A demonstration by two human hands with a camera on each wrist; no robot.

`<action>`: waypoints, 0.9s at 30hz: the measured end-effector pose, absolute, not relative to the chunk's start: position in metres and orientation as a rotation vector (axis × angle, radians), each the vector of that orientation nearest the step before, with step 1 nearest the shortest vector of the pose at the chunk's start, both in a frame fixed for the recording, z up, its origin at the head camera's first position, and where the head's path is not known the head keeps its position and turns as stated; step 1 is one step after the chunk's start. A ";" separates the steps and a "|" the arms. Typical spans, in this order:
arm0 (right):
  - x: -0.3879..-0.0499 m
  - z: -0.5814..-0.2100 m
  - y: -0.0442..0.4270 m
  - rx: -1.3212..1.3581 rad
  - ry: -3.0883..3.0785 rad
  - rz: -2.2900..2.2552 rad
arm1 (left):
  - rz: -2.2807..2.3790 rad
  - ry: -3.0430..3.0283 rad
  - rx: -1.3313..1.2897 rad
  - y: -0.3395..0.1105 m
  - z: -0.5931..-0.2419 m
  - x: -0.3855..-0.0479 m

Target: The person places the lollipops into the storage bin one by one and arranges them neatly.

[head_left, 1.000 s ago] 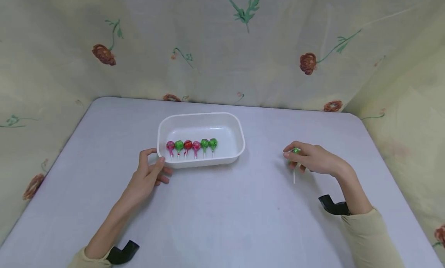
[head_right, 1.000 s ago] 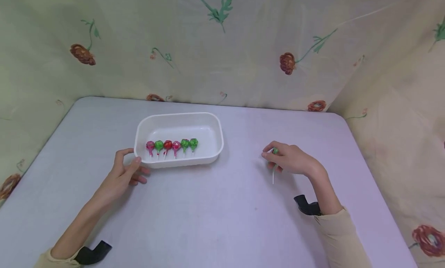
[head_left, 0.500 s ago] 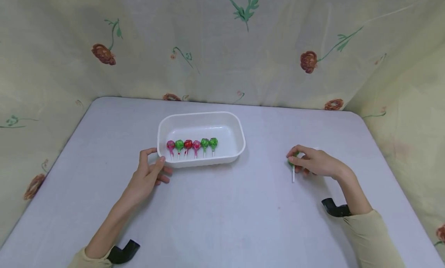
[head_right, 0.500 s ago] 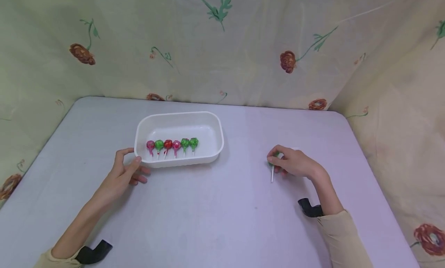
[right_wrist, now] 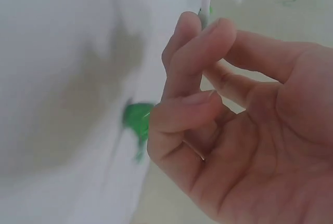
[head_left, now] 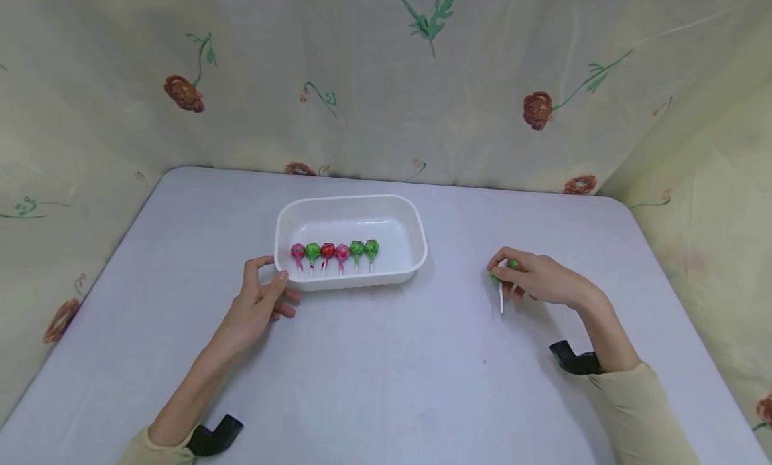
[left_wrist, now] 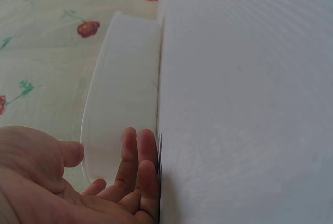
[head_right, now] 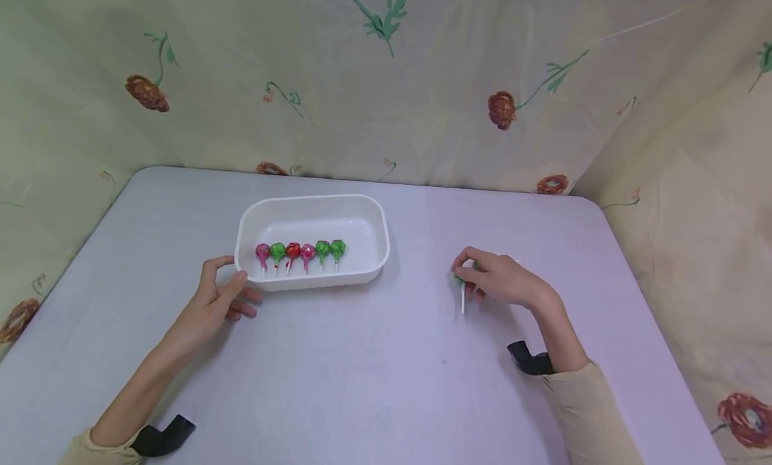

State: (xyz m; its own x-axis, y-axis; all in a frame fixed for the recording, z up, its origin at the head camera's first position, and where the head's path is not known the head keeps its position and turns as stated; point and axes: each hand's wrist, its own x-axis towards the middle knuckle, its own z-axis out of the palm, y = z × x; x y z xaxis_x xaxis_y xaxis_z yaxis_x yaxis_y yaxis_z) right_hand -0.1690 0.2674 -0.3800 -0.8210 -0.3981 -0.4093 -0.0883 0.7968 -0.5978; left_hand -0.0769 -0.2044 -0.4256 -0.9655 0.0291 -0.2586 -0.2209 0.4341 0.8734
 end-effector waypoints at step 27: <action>-0.203 -0.345 0.153 -0.585 2.556 -0.833 | 1.569 2.449 -0.153 -0.205 -0.430 -0.078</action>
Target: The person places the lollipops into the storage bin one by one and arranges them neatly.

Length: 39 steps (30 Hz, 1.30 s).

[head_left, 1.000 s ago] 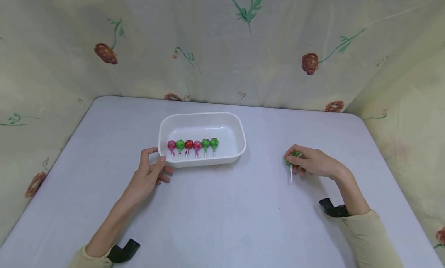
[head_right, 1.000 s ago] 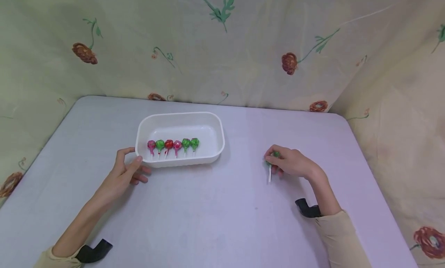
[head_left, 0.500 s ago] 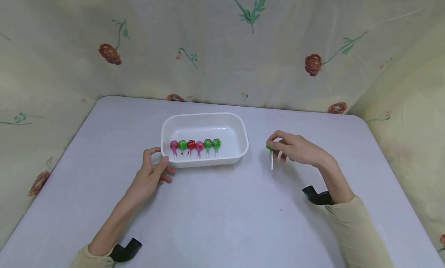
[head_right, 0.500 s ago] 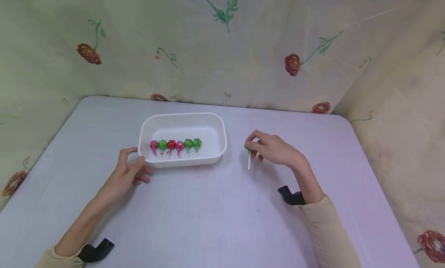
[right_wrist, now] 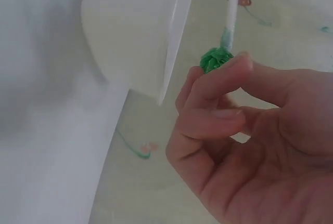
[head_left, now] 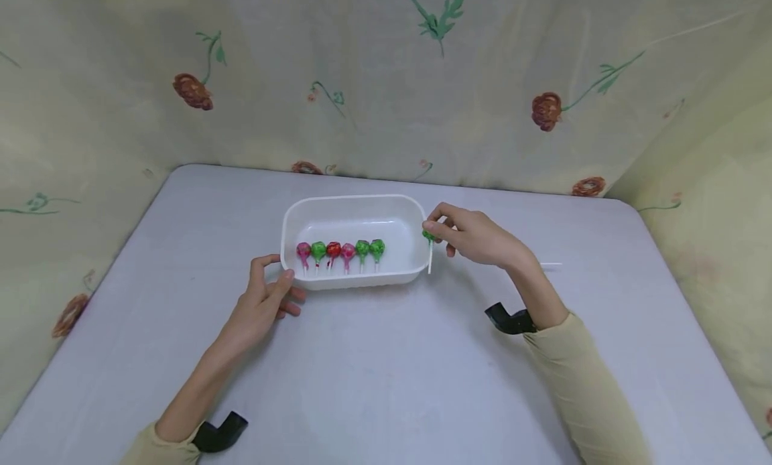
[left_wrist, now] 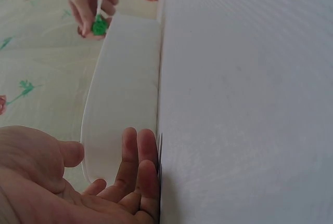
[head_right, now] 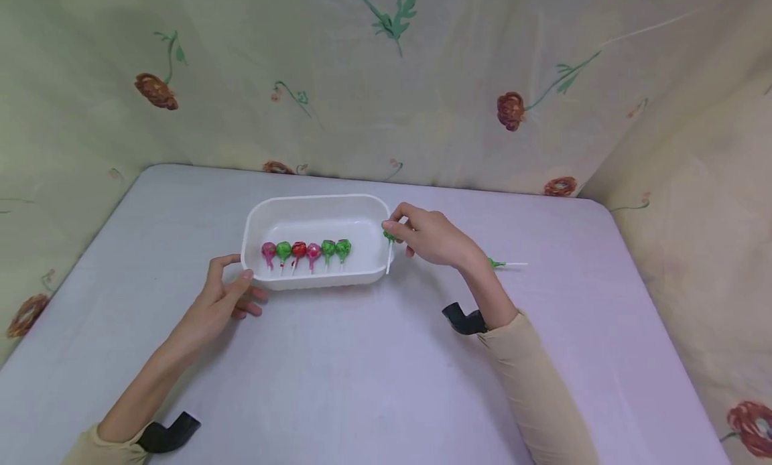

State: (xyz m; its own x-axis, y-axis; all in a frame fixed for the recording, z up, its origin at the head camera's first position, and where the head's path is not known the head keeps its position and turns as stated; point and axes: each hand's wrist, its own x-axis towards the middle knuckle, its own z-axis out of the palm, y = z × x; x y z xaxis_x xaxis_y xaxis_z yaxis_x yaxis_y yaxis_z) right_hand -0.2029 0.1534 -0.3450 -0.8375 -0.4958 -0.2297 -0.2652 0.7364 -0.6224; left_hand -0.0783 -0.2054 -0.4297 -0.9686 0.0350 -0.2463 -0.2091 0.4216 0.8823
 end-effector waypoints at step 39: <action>-0.232 -0.366 0.071 -0.467 2.450 -0.532 | 1.560 2.471 -0.166 -0.205 -0.428 -0.077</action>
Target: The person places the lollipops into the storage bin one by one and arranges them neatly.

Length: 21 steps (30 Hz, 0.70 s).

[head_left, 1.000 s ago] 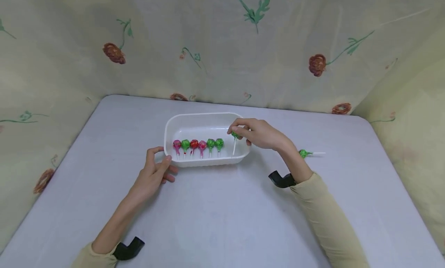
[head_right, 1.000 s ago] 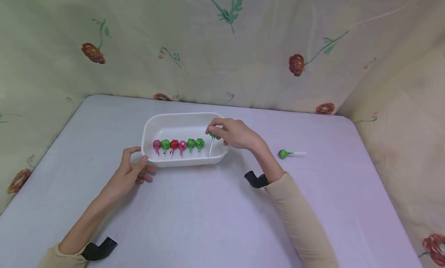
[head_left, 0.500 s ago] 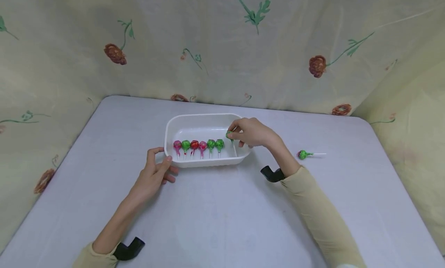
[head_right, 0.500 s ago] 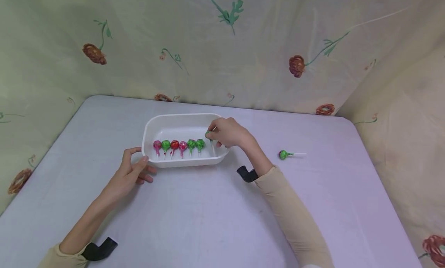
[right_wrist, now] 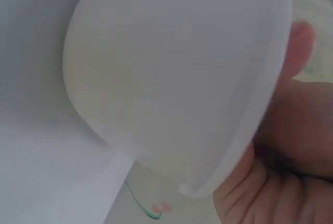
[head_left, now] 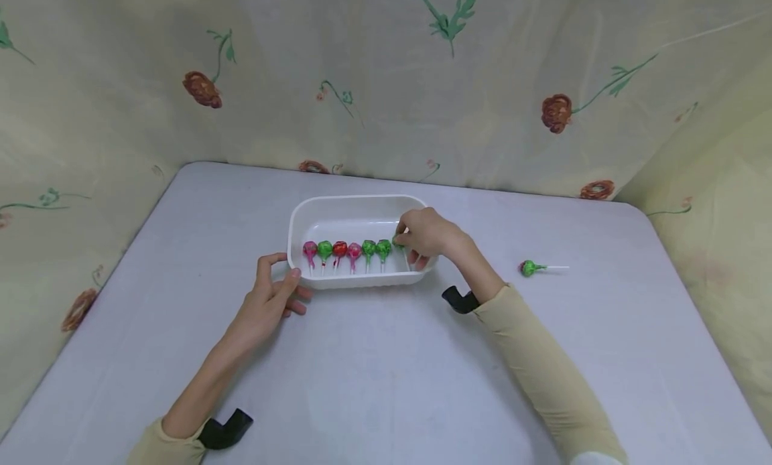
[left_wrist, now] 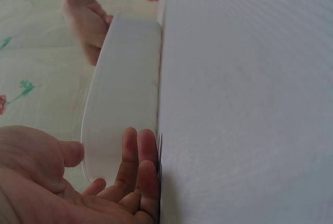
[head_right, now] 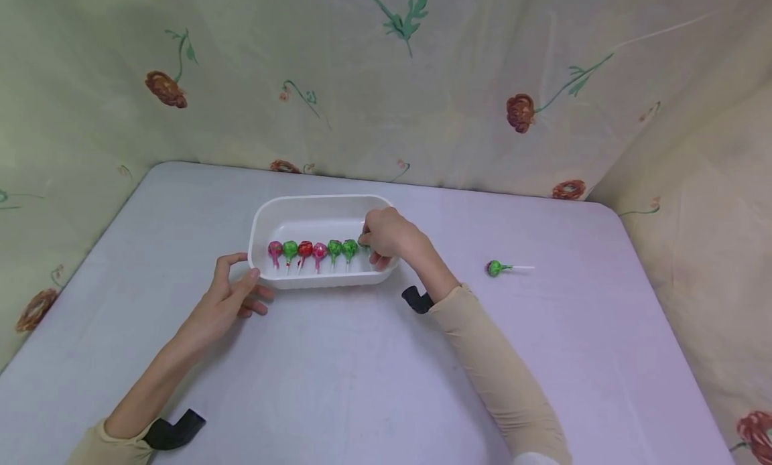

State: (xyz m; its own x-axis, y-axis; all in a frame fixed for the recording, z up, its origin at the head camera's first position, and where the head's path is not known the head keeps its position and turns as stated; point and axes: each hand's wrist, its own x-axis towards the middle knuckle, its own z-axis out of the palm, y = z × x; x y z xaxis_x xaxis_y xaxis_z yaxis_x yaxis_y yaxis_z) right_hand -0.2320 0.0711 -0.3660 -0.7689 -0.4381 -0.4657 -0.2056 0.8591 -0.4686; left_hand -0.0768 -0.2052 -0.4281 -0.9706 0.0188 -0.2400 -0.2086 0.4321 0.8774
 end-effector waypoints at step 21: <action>-0.227 -0.371 0.068 -0.499 2.503 -0.475 | 1.560 2.480 -0.151 -0.207 -0.431 -0.078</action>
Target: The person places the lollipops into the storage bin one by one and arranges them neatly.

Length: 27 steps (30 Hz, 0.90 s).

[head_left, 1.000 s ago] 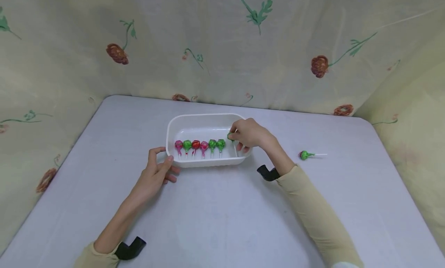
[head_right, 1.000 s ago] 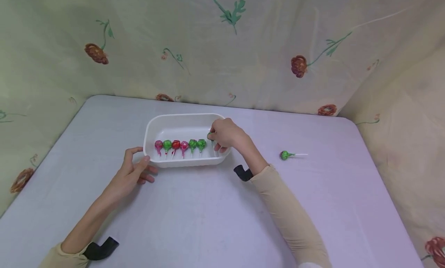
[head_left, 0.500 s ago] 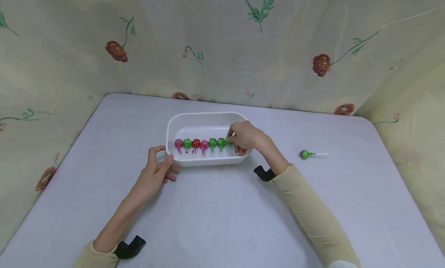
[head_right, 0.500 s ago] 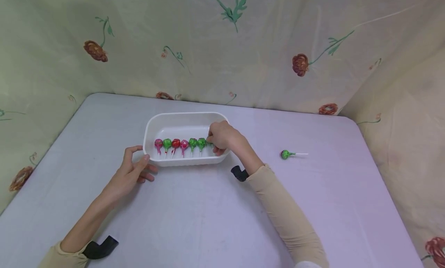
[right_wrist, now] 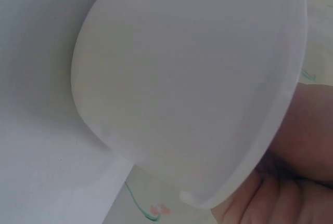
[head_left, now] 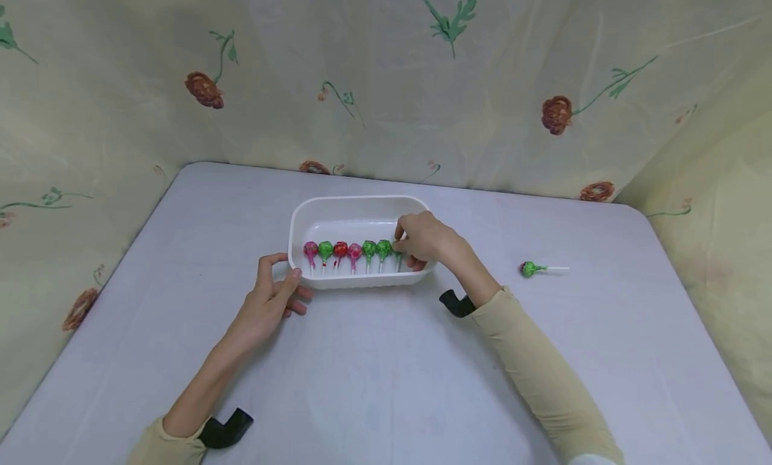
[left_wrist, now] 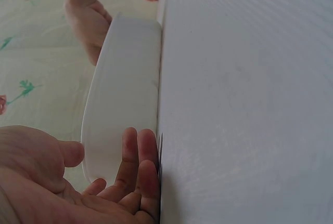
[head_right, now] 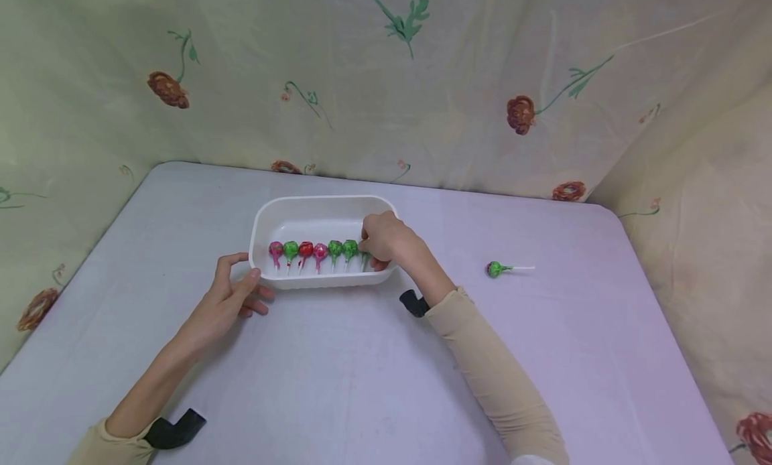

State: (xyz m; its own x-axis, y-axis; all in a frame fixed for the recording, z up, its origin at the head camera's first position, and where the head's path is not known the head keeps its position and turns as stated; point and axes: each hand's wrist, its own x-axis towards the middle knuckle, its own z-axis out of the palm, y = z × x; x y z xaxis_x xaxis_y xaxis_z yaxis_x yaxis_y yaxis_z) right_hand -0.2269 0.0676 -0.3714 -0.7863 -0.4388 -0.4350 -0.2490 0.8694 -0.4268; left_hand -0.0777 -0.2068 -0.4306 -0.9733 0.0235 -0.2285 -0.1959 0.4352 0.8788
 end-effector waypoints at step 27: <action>-0.220 -0.366 0.070 -0.506 2.530 -0.506 | 1.582 2.467 -0.152 -0.206 -0.431 -0.079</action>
